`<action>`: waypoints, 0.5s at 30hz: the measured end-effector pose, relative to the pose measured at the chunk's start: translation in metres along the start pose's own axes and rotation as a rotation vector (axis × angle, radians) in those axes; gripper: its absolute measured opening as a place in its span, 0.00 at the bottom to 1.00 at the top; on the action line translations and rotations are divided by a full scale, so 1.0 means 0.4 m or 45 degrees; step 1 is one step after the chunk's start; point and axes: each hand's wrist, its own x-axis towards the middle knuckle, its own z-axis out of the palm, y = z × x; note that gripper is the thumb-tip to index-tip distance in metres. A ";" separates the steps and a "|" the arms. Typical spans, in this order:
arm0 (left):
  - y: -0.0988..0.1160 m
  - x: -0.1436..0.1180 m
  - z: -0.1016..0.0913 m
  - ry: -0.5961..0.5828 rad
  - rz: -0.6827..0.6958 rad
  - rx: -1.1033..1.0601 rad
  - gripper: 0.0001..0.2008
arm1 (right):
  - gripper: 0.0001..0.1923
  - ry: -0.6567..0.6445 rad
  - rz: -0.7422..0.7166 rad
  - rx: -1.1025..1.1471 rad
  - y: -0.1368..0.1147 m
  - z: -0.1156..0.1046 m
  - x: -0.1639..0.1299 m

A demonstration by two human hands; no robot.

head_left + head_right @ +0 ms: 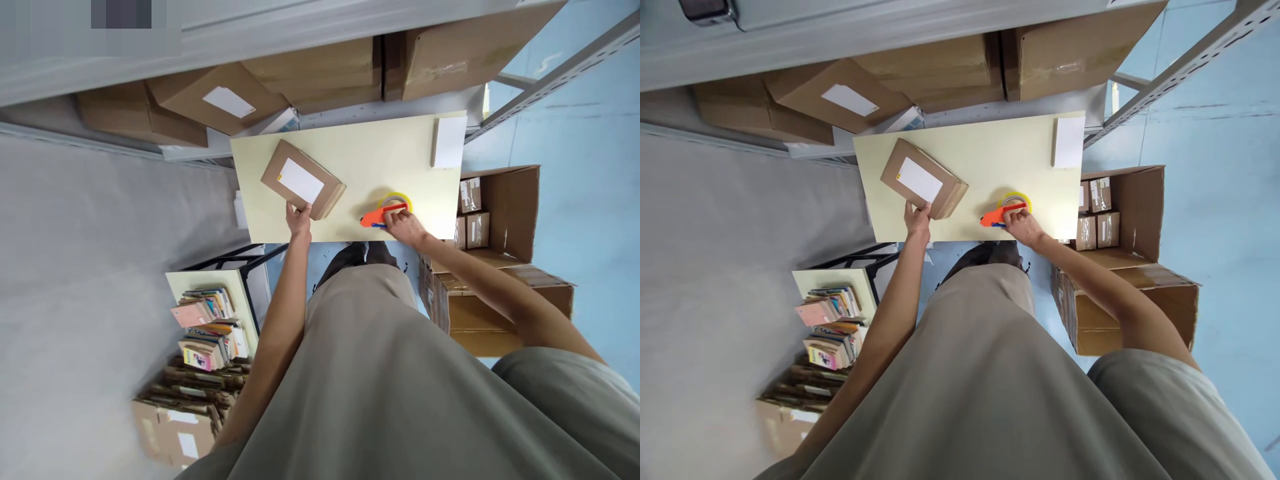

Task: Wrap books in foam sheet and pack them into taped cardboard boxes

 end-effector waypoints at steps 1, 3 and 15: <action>0.003 0.001 -0.003 -0.006 -0.011 -0.011 0.40 | 0.31 0.001 0.052 -0.006 0.033 -0.010 -0.001; 0.008 0.004 -0.009 -0.021 -0.019 -0.031 0.42 | 0.32 0.027 0.155 -0.021 0.092 -0.037 0.010; 0.079 0.062 -0.107 -0.427 0.028 0.181 0.45 | 0.31 0.133 0.007 -0.087 -0.002 -0.182 0.270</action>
